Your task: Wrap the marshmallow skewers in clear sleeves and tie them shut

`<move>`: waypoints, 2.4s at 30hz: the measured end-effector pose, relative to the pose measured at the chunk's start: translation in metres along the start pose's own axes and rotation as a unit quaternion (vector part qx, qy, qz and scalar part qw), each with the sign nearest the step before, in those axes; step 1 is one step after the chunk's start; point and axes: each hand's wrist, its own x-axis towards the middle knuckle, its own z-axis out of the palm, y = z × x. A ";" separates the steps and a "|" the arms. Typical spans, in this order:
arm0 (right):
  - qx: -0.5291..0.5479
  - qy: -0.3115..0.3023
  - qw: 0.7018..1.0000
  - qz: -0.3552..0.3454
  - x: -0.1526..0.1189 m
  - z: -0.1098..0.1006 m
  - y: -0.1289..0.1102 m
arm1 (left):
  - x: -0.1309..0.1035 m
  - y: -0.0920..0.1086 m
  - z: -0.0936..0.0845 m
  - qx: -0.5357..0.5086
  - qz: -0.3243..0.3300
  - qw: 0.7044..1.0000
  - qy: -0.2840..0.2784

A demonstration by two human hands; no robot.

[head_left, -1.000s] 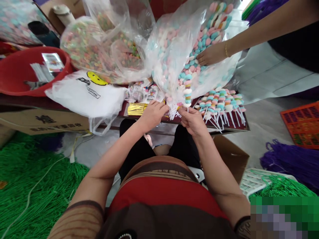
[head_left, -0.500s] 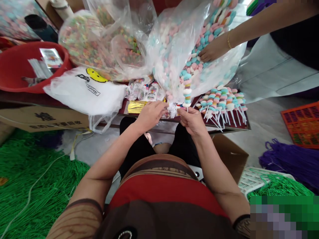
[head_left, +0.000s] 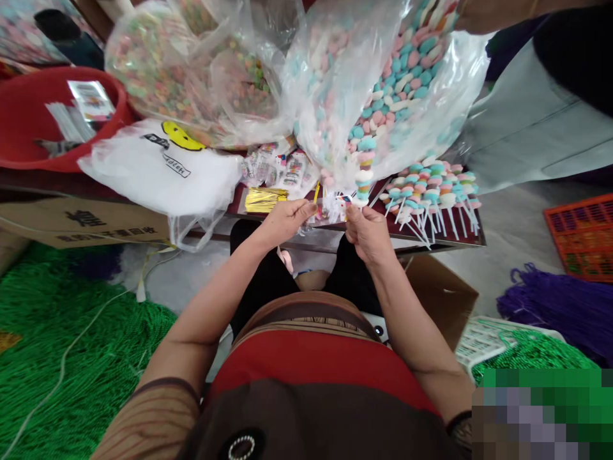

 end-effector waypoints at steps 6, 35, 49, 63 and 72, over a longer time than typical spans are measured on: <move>0.001 -0.008 1.000 0.009 0.002 -0.001 0.000 | 0.001 -0.002 0.003 -0.102 -0.025 0.993 -0.054; -0.222 -0.004 0.967 -0.124 -0.031 -0.034 -0.022 | -0.003 -0.031 0.009 -0.544 -0.099 0.822 0.137; -0.492 -0.105 0.830 -0.241 -0.062 -0.067 -0.056 | 0.000 -0.038 0.009 -0.504 -0.081 0.850 0.128; -0.498 0.011 0.825 -0.267 -0.061 -0.083 -0.046 | -0.003 -0.027 0.006 -0.334 -0.018 0.940 0.058; -0.452 0.005 0.850 -0.272 -0.059 -0.080 -0.031 | -0.006 -0.022 0.007 -0.308 -0.032 0.950 0.048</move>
